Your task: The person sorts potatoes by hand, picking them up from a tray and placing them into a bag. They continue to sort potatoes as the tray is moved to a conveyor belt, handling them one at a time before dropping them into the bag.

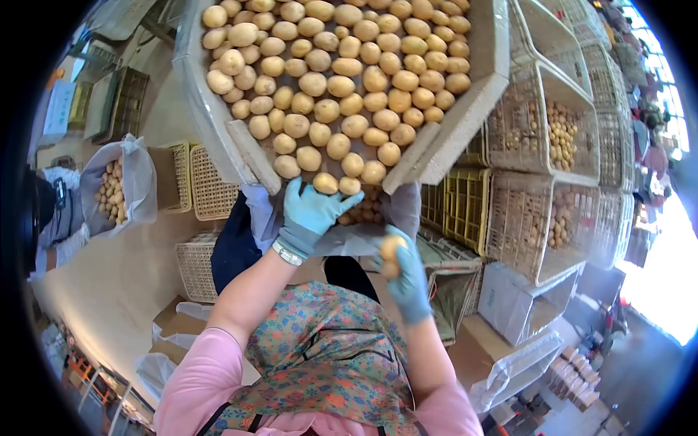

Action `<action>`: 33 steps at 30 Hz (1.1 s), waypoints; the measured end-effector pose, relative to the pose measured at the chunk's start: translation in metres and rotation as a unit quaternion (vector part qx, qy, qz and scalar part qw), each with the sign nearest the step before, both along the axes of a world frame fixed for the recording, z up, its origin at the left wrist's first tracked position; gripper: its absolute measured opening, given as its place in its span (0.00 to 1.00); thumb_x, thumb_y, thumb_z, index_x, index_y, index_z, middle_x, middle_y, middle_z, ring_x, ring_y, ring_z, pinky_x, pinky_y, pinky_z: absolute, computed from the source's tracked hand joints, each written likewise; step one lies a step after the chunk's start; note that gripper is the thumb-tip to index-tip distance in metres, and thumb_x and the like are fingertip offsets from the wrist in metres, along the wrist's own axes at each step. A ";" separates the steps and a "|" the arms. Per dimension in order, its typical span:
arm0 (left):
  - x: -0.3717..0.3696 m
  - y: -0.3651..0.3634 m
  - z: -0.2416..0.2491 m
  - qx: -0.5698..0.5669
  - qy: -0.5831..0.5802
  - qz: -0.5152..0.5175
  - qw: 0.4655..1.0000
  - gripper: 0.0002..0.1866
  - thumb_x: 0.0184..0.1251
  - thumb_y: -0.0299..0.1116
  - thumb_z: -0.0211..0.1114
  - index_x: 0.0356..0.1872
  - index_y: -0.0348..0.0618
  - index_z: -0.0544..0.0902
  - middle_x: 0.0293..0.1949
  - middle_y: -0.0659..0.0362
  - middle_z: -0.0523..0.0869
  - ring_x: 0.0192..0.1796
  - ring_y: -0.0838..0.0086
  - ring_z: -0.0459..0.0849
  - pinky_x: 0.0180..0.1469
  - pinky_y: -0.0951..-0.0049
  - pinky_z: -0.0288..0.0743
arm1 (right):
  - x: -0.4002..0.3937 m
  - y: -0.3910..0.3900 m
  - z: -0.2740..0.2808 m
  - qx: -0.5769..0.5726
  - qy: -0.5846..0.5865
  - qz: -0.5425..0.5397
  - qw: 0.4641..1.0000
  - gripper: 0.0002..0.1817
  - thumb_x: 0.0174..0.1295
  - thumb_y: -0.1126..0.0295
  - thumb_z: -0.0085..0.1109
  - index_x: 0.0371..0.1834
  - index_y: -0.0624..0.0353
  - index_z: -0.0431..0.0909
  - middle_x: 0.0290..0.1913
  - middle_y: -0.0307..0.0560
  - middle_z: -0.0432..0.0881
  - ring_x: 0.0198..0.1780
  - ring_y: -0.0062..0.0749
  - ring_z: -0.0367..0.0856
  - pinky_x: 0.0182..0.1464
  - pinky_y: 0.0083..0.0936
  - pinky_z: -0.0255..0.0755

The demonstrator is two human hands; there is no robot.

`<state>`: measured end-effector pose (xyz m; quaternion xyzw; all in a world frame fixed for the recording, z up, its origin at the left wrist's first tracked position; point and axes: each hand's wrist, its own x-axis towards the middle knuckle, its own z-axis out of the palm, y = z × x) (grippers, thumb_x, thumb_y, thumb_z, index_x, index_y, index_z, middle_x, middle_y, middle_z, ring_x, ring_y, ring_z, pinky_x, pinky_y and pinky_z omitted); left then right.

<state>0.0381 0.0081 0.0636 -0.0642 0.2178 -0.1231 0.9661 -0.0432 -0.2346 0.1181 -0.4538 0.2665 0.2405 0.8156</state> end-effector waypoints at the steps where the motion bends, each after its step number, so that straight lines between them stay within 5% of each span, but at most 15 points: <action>1: 0.000 -0.001 -0.003 -0.014 -0.002 0.014 1.000 0.34 0.84 0.58 0.46 0.82 0.53 0.67 0.81 0.54 0.69 0.81 0.51 0.67 0.78 0.30 0.61 | -0.014 -0.033 0.001 -0.080 -0.024 0.012 0.996 0.31 0.77 0.55 0.63 0.77 0.57 0.71 0.62 0.50 0.82 0.56 0.32 0.85 0.60 0.36 0.84; 5: -0.006 -0.007 -0.030 0.063 -0.072 0.039 0.995 0.36 0.81 0.58 0.47 0.83 0.52 0.62 0.83 0.54 0.64 0.83 0.48 0.62 0.78 0.22 0.56 | -0.083 -0.144 0.003 -0.670 -0.053 0.266 0.691 0.24 0.73 0.64 0.63 0.69 0.63 0.77 0.63 0.60 0.84 0.62 0.51 0.84 0.65 0.40 0.78; 7: -0.004 -0.005 -0.018 0.031 -0.056 0.049 0.997 0.31 0.84 0.57 0.49 0.78 0.51 0.67 0.80 0.56 0.69 0.80 0.54 0.68 0.79 0.30 0.59 | -0.068 -0.136 0.001 -0.683 -0.086 0.316 0.653 0.25 0.73 0.65 0.63 0.70 0.63 0.77 0.64 0.62 0.83 0.64 0.54 0.83 0.68 0.42 0.75; 8: -0.004 -0.005 -0.027 0.437 -0.160 -0.053 0.883 0.30 0.83 0.57 0.50 0.76 0.50 0.69 0.77 0.57 0.72 0.77 0.59 0.70 0.80 0.38 0.60 | -0.063 -0.124 0.006 -0.697 -0.110 0.355 0.614 0.26 0.72 0.65 0.64 0.71 0.63 0.77 0.65 0.64 0.83 0.66 0.56 0.82 0.70 0.44 0.73; 9: -0.006 -0.004 -0.033 0.755 -0.227 -0.153 0.596 0.30 0.83 0.57 0.51 0.74 0.50 0.71 0.74 0.57 0.75 0.75 0.64 0.73 0.81 0.46 0.61 | -0.031 -0.062 0.027 -0.678 -0.139 0.302 0.655 0.24 0.71 0.68 0.64 0.70 0.61 0.79 0.65 0.61 0.84 0.67 0.54 0.81 0.71 0.43 0.72; 10: -0.010 -0.006 -0.038 0.805 -0.238 -0.138 0.526 0.29 0.83 0.57 0.51 0.74 0.50 0.71 0.74 0.58 0.76 0.75 0.64 0.73 0.80 0.48 0.62 | 0.004 -0.008 0.045 -0.599 -0.227 0.277 0.716 0.21 0.71 0.70 0.63 0.67 0.61 0.82 0.65 0.58 0.85 0.67 0.53 0.81 0.71 0.44 0.72; 11: -0.010 -0.008 -0.041 0.694 -0.210 -0.097 0.682 0.29 0.83 0.56 0.51 0.74 0.50 0.71 0.74 0.58 0.76 0.75 0.64 0.73 0.80 0.49 0.62 | 0.033 0.036 0.055 -0.556 -0.275 0.285 0.731 0.19 0.71 0.71 0.62 0.64 0.61 0.84 0.64 0.57 0.85 0.67 0.53 0.82 0.71 0.44 0.72; 12: -0.011 -0.009 -0.042 0.398 -0.134 -0.021 0.907 0.29 0.83 0.56 0.50 0.74 0.51 0.71 0.74 0.58 0.76 0.75 0.65 0.73 0.79 0.50 0.63 | 0.063 0.074 0.051 -0.518 -0.353 0.297 0.721 0.22 0.69 0.72 0.63 0.66 0.59 0.83 0.64 0.56 0.85 0.66 0.53 0.82 0.71 0.44 0.72; 13: -0.012 -0.010 -0.039 0.144 -0.053 0.042 0.987 0.28 0.83 0.55 0.50 0.74 0.51 0.71 0.74 0.58 0.76 0.75 0.65 0.73 0.79 0.52 0.64 | 0.088 0.107 0.039 -0.529 -0.453 0.287 0.658 0.25 0.66 0.72 0.65 0.68 0.57 0.82 0.65 0.55 0.85 0.66 0.53 0.82 0.71 0.46 0.72; 19: -0.021 -0.009 -0.056 -0.078 0.038 0.107 0.990 0.27 0.84 0.53 0.47 0.74 0.53 0.72 0.73 0.58 0.76 0.74 0.68 0.74 0.76 0.60 0.67 | 0.156 0.177 -0.021 -0.523 -0.632 0.406 0.404 0.32 0.63 0.65 0.66 0.74 0.50 0.76 0.75 0.46 0.75 0.77 0.51 0.69 0.79 0.55 0.60; 23: -0.026 0.005 -0.065 -0.185 0.074 0.005 0.980 0.36 0.80 0.65 0.46 0.79 0.55 0.68 0.79 0.57 0.70 0.80 0.54 0.66 0.79 0.39 0.61 | 0.153 0.129 -0.017 -0.503 -0.594 0.367 0.510 0.29 0.62 0.67 0.68 0.69 0.53 0.79 0.68 0.48 0.82 0.68 0.49 0.78 0.70 0.46 0.71; 24: -0.024 -0.001 -0.033 0.109 0.032 -0.008 0.993 0.41 0.77 0.71 0.46 0.81 0.55 0.66 0.82 0.55 0.65 0.84 0.49 0.60 0.79 0.28 0.54 | 0.162 0.137 -0.004 -0.562 -0.596 0.315 0.480 0.25 0.63 0.70 0.67 0.66 0.55 0.80 0.61 0.49 0.86 0.61 0.48 0.83 0.63 0.42 0.75; 27: -0.022 -0.002 -0.053 -0.099 0.067 0.009 0.993 0.43 0.77 0.72 0.44 0.82 0.56 0.64 0.84 0.52 0.62 0.85 0.48 0.59 0.79 0.24 0.50 | 0.197 0.179 -0.012 -0.639 -0.546 0.284 0.462 0.24 0.68 0.63 0.65 0.66 0.53 0.80 0.56 0.45 0.87 0.50 0.45 0.86 0.53 0.44 0.79; 30: -0.018 -0.003 -0.056 -0.105 0.019 0.036 0.994 0.43 0.78 0.71 0.43 0.83 0.54 0.63 0.84 0.51 0.63 0.84 0.47 0.61 0.79 0.29 0.55 | 0.211 0.232 -0.030 -0.751 -0.421 0.389 0.329 0.28 0.64 0.56 0.70 0.65 0.52 0.77 0.51 0.45 0.82 0.47 0.41 0.87 0.45 0.39 0.81; 33: -0.019 -0.005 -0.045 -0.138 0.015 0.055 0.989 0.42 0.78 0.68 0.45 0.82 0.52 0.64 0.82 0.50 0.65 0.83 0.48 0.63 0.81 0.35 0.57 | 0.220 0.234 -0.028 -0.716 -0.397 0.390 0.422 0.26 0.61 0.55 0.73 0.59 0.53 0.77 0.50 0.47 0.82 0.47 0.41 0.87 0.47 0.38 0.81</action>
